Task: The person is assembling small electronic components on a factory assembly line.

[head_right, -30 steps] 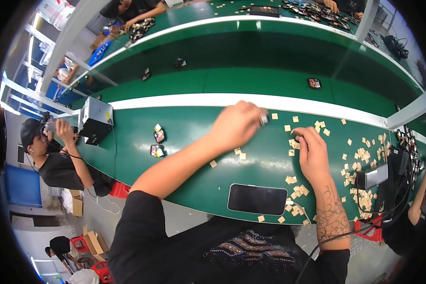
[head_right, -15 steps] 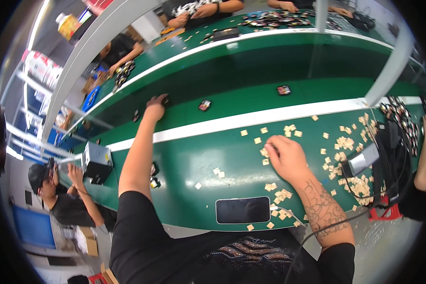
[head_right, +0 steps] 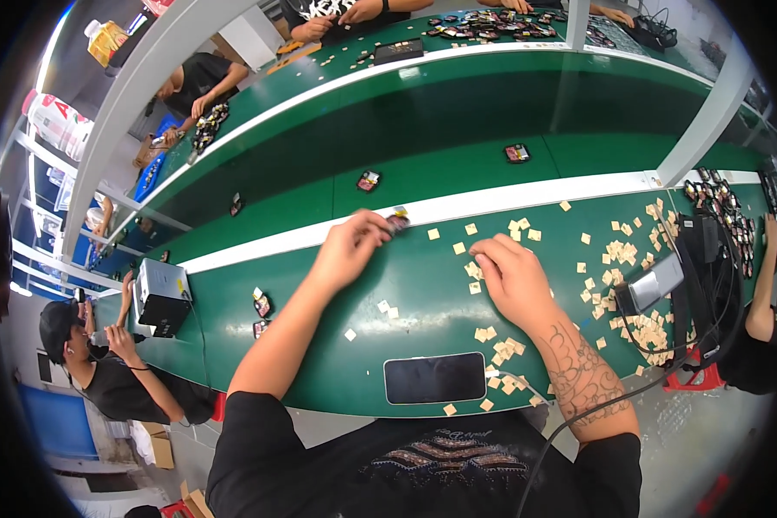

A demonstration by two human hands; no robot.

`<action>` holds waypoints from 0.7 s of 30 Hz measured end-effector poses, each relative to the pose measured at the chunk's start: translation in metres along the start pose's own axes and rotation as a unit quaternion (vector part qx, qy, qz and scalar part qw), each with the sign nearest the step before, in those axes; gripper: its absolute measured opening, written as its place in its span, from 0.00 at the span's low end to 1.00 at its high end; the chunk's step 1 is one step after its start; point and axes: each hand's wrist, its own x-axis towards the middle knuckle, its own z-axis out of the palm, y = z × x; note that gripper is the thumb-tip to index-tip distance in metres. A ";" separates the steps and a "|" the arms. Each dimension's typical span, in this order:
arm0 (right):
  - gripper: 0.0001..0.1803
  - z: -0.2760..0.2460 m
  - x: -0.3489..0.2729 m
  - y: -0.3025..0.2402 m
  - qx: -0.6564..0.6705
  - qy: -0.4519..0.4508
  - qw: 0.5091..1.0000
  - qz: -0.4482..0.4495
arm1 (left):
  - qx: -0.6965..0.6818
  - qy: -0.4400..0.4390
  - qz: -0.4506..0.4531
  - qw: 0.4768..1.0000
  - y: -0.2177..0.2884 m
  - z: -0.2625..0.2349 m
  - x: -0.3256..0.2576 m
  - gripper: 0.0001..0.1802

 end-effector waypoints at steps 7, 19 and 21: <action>0.07 0.004 0.000 0.000 0.022 -0.013 1.000 -0.009 | 0.072 -0.112 0.093 0.987 0.059 0.035 -0.047 0.16; 0.09 0.008 -0.003 -0.051 -0.181 -0.138 0.970 -0.081 | 0.135 -0.106 0.050 0.984 0.068 0.050 -0.065 0.36; 0.08 0.010 0.000 -0.054 -0.215 -0.161 0.960 -0.080 | 0.122 -0.017 0.067 0.990 0.065 0.051 -0.063 0.43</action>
